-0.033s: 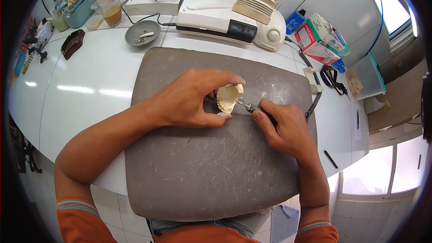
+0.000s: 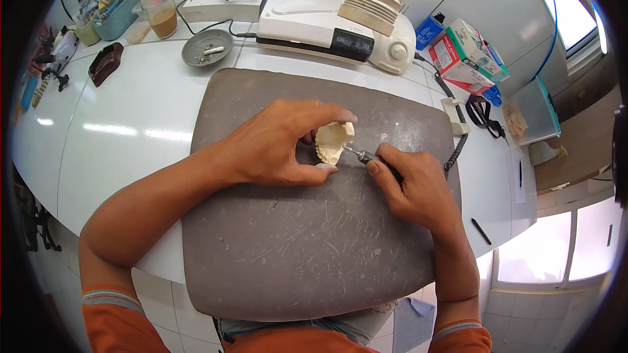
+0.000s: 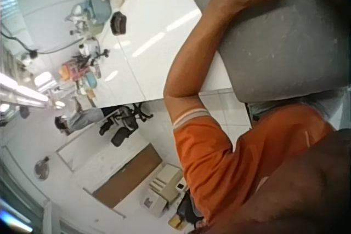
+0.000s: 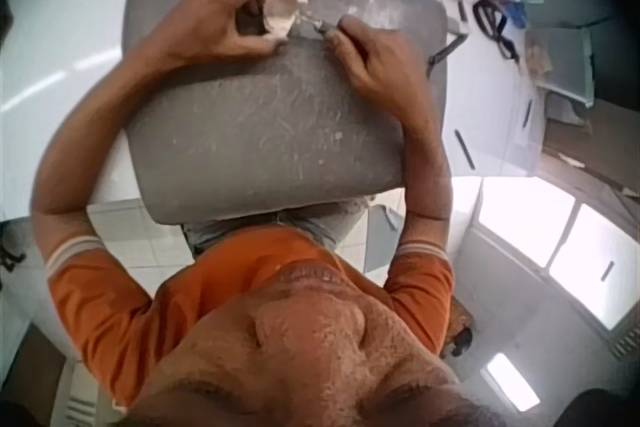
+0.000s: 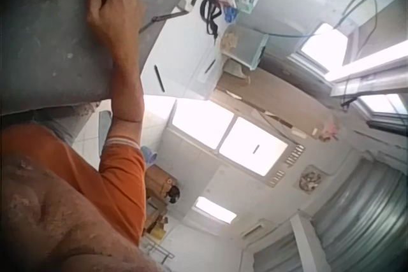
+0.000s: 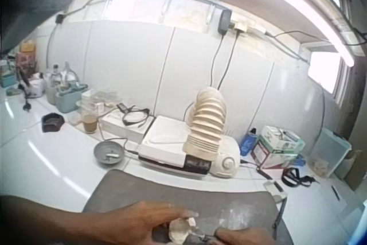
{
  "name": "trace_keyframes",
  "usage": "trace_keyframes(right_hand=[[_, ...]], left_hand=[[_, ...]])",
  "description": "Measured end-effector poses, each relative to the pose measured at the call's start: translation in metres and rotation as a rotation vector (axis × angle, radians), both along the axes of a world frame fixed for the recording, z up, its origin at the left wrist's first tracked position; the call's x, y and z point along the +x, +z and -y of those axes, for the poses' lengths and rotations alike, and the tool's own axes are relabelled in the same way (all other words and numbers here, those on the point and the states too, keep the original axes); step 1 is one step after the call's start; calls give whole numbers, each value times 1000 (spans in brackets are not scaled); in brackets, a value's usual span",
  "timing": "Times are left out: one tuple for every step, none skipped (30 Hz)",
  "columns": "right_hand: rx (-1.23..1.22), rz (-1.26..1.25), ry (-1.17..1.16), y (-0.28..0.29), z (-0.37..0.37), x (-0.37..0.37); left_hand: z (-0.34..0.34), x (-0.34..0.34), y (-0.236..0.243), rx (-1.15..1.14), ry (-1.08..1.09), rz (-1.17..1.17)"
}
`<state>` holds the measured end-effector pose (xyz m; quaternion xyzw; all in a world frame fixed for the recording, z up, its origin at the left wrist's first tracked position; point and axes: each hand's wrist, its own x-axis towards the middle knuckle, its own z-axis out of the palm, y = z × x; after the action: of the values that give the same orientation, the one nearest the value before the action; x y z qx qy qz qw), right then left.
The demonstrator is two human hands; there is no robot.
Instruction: The person shapes a dental cast using a handheld rotary tool, turns on an overhead lamp, and trims the dental cast.
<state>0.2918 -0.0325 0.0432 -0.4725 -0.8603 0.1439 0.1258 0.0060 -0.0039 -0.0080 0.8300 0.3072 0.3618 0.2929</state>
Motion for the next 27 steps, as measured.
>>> trace_keyframes(right_hand=[[-7,7,-7,1,0,-1],[-15,13,-14,2,0,-1],[-14,13,-14,2,0,-1],[-7,17,-12,1,0,0],[0,21,-11,1,0,0],[1,21,-11,2,0,0],[-6,23,-11,2,0,0],[-13,24,-12,2,0,0],[-13,23,-10,1,0,0],[-14,19,-10,0,0,1],[-15,14,-9,0,0,1],[-16,14,-8,0,0,1],[-18,13,-10,1,0,1],[-20,12,-11,2,0,1],[-20,13,-13,3,1,2],[-22,15,-14,3,1,2],[-25,18,-15,3,1,2],[-25,18,-15,3,1,2],[-21,13,-10,2,0,2],[-17,9,-6,1,0,2],[-18,8,-6,1,0,2],[-25,8,-11,2,0,2],[-32,7,-15,2,0,2],[-32,7,-16,2,0,2],[-30,4,-15,2,0,1],[-27,1,-13,2,0,1],[-27,1,-13,2,0,1]], left_hand=[[0,0,0,-9,1,-1],[0,1,1,-19,2,-1],[0,1,1,-18,2,-1],[-1,1,0,0,1,-5],[-1,1,0,18,-1,-9],[-1,1,1,19,-1,-8],[-1,1,1,15,-1,-7],[0,1,1,10,-2,-5],[0,1,0,9,-1,-6],[0,0,0,2,-1,-2],[0,0,0,-6,-1,2],[0,0,0,-6,-1,1],[0,0,0,-9,-2,2],[0,0,0,-12,-4,4],[0,1,1,-12,-6,5],[0,1,1,-17,-4,3],[0,1,1,-22,-2,1],[0,1,1,-22,-2,1],[0,0,1,-21,0,-4],[0,0,1,-19,3,-9],[0,0,1,-20,3,-9],[0,1,1,-22,4,-7],[0,1,1,-24,4,-4],[0,1,1,-24,4,-3],[0,1,2,-22,4,-5],[0,1,2,-20,4,-7],[0,1,2,-21,4,-7]])
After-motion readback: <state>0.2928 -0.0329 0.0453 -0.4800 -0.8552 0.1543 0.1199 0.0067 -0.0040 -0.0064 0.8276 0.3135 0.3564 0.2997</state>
